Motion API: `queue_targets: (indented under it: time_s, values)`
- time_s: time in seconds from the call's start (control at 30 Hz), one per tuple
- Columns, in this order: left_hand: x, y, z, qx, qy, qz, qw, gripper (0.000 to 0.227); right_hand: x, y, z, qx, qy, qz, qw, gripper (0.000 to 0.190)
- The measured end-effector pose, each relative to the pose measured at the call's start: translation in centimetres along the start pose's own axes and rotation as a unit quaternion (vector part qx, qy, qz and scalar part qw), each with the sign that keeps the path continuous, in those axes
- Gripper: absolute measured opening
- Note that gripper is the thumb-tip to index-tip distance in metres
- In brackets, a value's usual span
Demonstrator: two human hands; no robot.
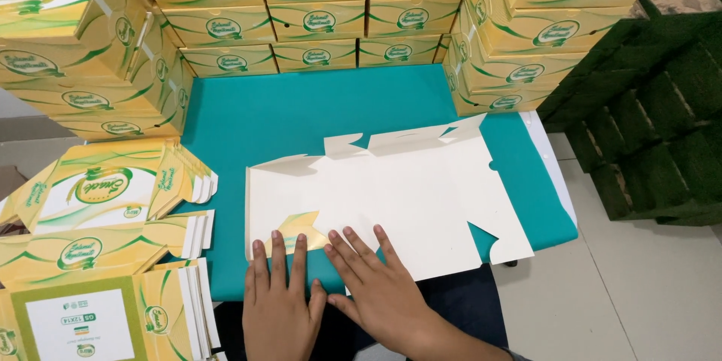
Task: The person assembles a flat, pre-cut cardboard box by folding the side flaps and tucking the tabs into slots to form a rectangular container. The person then places a lid on top to complete the box.
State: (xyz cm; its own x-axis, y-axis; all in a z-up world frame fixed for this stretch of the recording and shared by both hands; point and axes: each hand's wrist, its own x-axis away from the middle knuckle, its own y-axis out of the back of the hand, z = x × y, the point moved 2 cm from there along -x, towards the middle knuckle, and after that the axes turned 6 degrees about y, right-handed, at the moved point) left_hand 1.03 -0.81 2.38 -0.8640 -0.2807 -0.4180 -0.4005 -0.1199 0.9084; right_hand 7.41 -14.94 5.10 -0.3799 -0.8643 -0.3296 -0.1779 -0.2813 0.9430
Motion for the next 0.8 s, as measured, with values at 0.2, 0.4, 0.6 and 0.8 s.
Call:
queue_targets:
  time_s: [0.2, 0.4, 0.6, 0.8]
  values:
    - [0.0, -0.7, 0.0, 0.031, -0.006, 0.001, 1.000, 0.064, -0.9, -0.5, 0.7, 0.033, -0.018, -0.024, 0.999, 0.059]
    - [0.0, -1.7, 0.4, 0.046, -0.009, -0.001, 0.999, 0.059, -2.4, -0.8, -0.4, -0.016, -0.005, 0.003, 1.000, 0.065]
    - [-0.5, -1.0, -0.7, 0.047, 0.020, 0.008, 0.999, 0.061, -1.0, 0.1, -1.1, -0.031, -0.007, 0.000, 0.999, 0.067]
    - [-0.9, -0.9, -1.6, -0.008, 0.043, 0.013, 0.999, 0.058, 0.4, -0.8, -1.3, 0.035, -0.005, 0.021, 0.999, 0.095]
